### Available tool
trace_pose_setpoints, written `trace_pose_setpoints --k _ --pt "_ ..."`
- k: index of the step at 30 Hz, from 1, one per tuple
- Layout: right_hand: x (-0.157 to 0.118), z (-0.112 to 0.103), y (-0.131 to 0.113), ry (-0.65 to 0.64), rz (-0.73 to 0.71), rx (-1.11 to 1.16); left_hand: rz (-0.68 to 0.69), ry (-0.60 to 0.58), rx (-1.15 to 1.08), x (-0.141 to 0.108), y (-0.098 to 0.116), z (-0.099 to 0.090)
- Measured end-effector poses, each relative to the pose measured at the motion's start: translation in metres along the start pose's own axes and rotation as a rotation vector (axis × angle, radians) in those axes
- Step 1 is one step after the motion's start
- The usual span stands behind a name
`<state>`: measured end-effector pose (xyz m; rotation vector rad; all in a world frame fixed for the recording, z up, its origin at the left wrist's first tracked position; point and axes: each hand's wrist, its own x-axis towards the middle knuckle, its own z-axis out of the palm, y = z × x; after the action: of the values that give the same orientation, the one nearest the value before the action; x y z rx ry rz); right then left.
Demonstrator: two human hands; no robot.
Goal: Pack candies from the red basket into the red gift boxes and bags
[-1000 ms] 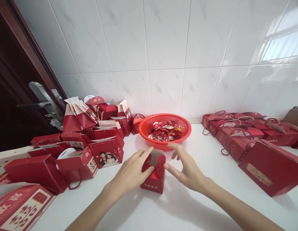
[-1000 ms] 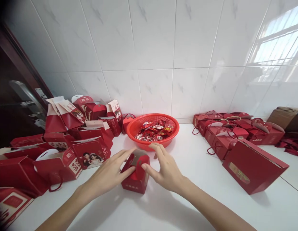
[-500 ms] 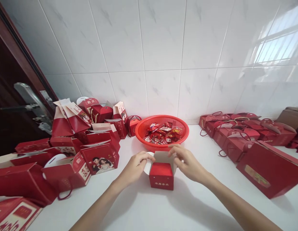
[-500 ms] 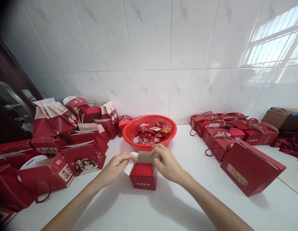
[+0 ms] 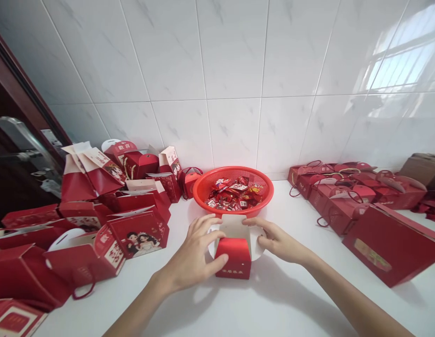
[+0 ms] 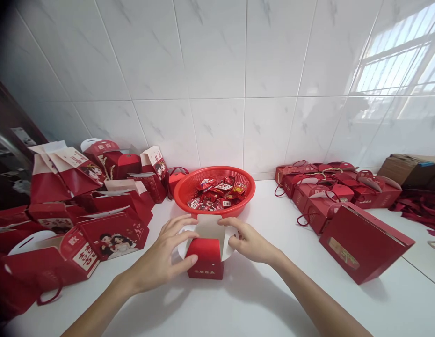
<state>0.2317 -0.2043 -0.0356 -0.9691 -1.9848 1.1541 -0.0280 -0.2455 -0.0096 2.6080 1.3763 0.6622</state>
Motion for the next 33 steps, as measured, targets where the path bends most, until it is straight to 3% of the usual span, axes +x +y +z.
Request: trace_pose_setpoints --k 4,8,10,14,18,21,24,26,28,31,33 --pt "-0.001 0.007 0.005 0.025 -0.008 0.143 0.117 0.012 -0.008 -0.008 -0.004 0.0" --pt "0.0 0.013 0.008 0.048 0.022 0.315 0.362 0.09 0.05 -0.018 -0.012 0.016" --pt "0.001 0.016 0.008 0.057 0.059 0.382 0.407 0.121 0.019 -0.024 -0.015 0.024" --pt "0.002 0.02 0.004 0.082 0.083 0.44 0.362 0.05 -0.074 -0.031 -0.015 0.024" --pt "0.0 0.023 0.004 0.095 0.031 0.424 0.291 -0.031 -0.104 -0.023 -0.007 -0.001" --pt "0.0 0.024 0.009 0.12 -0.029 0.428 0.213 0.031 -0.174 0.002 -0.003 -0.025" --pt "0.003 0.026 0.017 0.254 -0.063 0.463 0.093 0.058 -0.253 0.046 -0.013 -0.038" --pt "0.005 0.026 0.024 0.359 -0.029 0.486 -0.025 -0.073 -0.241 0.081 -0.028 -0.037" --pt "0.008 0.028 0.033 0.422 0.038 0.487 -0.125 -0.285 -0.156 0.116 -0.045 -0.029" --pt "0.012 0.033 0.047 0.441 0.131 0.474 -0.114 -0.639 0.036 0.159 -0.059 -0.006" --pt "0.015 0.037 0.055 0.434 0.139 0.459 -0.138 -0.791 0.193 0.177 -0.058 0.013"
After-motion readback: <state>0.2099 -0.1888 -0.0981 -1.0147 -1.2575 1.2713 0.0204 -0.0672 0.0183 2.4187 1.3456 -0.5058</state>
